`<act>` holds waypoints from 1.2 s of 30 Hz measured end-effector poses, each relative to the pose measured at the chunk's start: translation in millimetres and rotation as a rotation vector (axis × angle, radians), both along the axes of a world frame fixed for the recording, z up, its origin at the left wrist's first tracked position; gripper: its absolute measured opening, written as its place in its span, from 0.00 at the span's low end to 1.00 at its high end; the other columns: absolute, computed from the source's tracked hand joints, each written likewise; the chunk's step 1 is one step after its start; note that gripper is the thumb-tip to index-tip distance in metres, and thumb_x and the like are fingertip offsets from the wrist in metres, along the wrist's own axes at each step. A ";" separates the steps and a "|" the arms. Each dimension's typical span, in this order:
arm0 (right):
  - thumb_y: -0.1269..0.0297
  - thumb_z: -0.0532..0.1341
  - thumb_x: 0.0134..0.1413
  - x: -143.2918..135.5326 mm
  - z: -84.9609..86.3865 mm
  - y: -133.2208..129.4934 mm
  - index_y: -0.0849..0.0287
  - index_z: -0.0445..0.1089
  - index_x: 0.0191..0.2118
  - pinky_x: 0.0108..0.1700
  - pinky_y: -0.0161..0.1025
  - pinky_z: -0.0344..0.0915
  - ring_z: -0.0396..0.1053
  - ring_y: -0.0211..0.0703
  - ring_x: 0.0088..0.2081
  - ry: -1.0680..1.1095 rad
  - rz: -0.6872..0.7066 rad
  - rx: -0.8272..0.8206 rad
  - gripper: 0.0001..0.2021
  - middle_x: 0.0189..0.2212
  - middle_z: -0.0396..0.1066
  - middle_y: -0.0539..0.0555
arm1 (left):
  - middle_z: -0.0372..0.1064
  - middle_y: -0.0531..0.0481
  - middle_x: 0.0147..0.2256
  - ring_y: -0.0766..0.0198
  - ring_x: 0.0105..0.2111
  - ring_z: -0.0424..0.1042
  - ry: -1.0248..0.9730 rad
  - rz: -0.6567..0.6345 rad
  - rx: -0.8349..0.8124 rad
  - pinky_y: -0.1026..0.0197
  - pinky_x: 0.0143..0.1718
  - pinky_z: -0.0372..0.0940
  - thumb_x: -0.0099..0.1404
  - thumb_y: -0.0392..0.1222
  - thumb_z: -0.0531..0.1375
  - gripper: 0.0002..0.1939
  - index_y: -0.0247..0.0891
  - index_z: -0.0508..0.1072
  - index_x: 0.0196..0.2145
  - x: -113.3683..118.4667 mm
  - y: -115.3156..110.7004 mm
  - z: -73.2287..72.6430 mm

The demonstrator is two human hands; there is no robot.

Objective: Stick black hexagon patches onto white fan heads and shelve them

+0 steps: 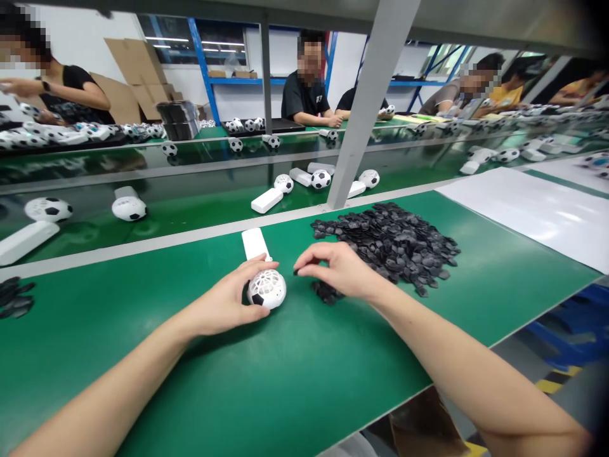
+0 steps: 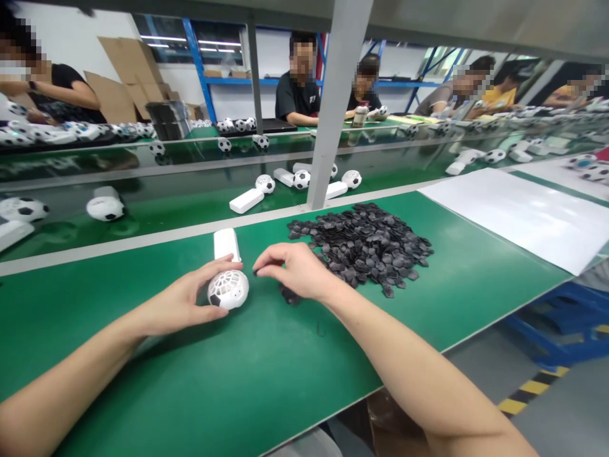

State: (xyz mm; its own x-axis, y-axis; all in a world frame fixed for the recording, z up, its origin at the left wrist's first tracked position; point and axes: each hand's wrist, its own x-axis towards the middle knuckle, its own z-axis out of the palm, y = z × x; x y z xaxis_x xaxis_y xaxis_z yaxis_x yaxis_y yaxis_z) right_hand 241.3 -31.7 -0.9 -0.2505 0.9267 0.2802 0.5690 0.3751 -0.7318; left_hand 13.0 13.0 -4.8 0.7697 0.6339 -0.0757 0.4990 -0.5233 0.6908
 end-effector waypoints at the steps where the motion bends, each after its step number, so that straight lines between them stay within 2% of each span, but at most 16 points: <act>1: 0.70 0.60 0.52 -6.6 1.6 -4.6 0.58 0.71 0.33 0.39 0.34 0.64 0.69 0.36 0.35 0.026 0.091 0.019 0.03 0.32 0.72 0.50 | 0.43 0.45 0.61 0.53 0.61 0.42 -0.003 -0.003 -0.008 0.47 0.60 0.42 0.52 0.39 0.59 0.34 0.45 0.54 0.56 -0.3 0.2 0.6; 4: 0.72 0.56 0.55 -21.3 0.8 -11.8 0.57 0.72 0.35 0.43 0.37 0.61 0.67 0.38 0.39 -0.049 0.262 0.137 0.07 0.34 0.71 0.51 | 0.40 0.43 0.61 0.53 0.61 0.40 -0.022 0.031 0.007 0.47 0.60 0.42 0.51 0.39 0.60 0.33 0.42 0.55 0.55 3.5 -4.8 0.0; 8: 0.73 0.53 0.57 -28.8 -4.6 -11.2 0.57 0.70 0.35 0.43 0.40 0.58 0.65 0.40 0.39 -0.155 0.294 0.231 0.09 0.35 0.70 0.52 | 0.43 0.41 0.61 0.53 0.61 0.39 -0.064 0.079 0.010 0.48 0.59 0.44 0.53 0.46 0.61 0.29 0.40 0.58 0.51 11.1 -11.6 -4.1; 12: 0.73 0.56 0.54 -31.7 -5.5 -12.0 0.58 0.66 0.33 0.43 0.39 0.60 0.65 0.38 0.36 -0.013 0.216 0.091 0.04 0.31 0.69 0.50 | 0.53 0.43 0.57 0.54 0.61 0.42 -0.157 0.094 0.022 0.49 0.58 0.46 0.56 0.47 0.59 0.22 0.41 0.61 0.48 12.3 -12.2 -8.7; 16: 0.74 0.60 0.48 -34.2 -8.6 -15.9 0.58 0.63 0.37 0.38 0.35 0.63 0.65 0.36 0.33 0.252 0.104 -0.187 0.09 0.31 0.67 0.49 | 0.53 0.44 0.56 0.54 0.59 0.49 -0.213 0.059 0.005 0.50 0.58 0.48 0.57 0.45 0.59 0.20 0.42 0.61 0.47 9.1 -9.7 -11.1; 18: 0.75 0.60 0.47 -35.5 -11.1 -18.2 0.59 0.64 0.35 0.36 0.34 0.63 0.65 0.35 0.32 0.280 0.067 -0.277 0.08 0.29 0.66 0.48 | 0.53 0.45 0.56 0.55 0.58 0.51 -0.216 0.045 -0.007 0.50 0.57 0.49 0.56 0.45 0.59 0.21 0.42 0.61 0.47 7.7 -7.5 -11.3; 21: 0.73 0.60 0.48 -37.7 -13.3 -20.3 0.59 0.66 0.31 0.37 0.34 0.62 0.64 0.35 0.31 0.233 0.028 -0.220 0.04 0.29 0.67 0.48 | 0.52 0.45 0.57 0.54 0.59 0.49 -0.208 0.029 -0.020 0.51 0.58 0.48 0.55 0.47 0.60 0.23 0.43 0.61 0.48 6.3 -4.6 -11.5; 25: 0.73 0.59 0.49 -39.9 -12.9 -18.6 0.58 0.69 0.29 0.39 0.35 0.61 0.65 0.36 0.33 0.214 0.009 -0.096 0.04 0.29 0.67 0.48 | 0.51 0.46 0.57 0.55 0.60 0.47 -0.204 0.017 -0.026 0.51 0.58 0.47 0.56 0.48 0.60 0.24 0.44 0.60 0.49 6.7 -5.1 -11.6; 29: 0.70 0.61 0.47 -39.3 -13.1 -13.9 0.60 0.68 0.28 0.34 0.34 0.61 0.64 0.35 0.29 0.345 0.028 -0.244 0.00 0.27 0.67 0.48 | 0.52 0.45 0.56 0.54 0.58 0.51 -0.191 0.074 -0.035 0.50 0.57 0.48 0.55 0.43 0.59 0.21 0.42 0.61 0.47 11.1 -9.4 -9.5; 32: 0.68 0.62 0.46 -38.0 -14.2 -10.9 0.61 0.67 0.27 0.32 0.34 0.60 0.63 0.34 0.27 0.442 0.059 -0.380 0.03 0.24 0.66 0.47 | 0.53 0.46 0.55 0.52 0.55 0.55 -0.178 0.127 -0.049 0.48 0.55 0.51 0.53 0.39 0.59 0.20 0.42 0.61 0.45 15.7 -12.0 -7.0; 36: 0.68 0.64 0.42 -38.1 -16.6 -9.0 0.61 0.66 0.25 0.32 0.34 0.59 0.63 0.34 0.27 0.544 0.043 -0.474 0.06 0.22 0.66 0.46 | 0.58 0.46 0.51 0.52 0.53 0.57 -0.202 0.141 -0.080 0.48 0.52 0.54 0.52 0.38 0.58 0.19 0.41 0.61 0.43 20.2 -14.0 -3.7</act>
State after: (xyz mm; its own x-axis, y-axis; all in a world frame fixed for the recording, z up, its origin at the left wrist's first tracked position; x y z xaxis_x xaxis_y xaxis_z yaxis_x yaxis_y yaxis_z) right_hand 203.2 -40.6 -17.5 -0.2288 0.9720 -0.0542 0.0694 -0.0392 -0.9968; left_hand 33.2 -0.9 -8.6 0.6790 0.7340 0.0164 0.4109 -0.3985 0.8200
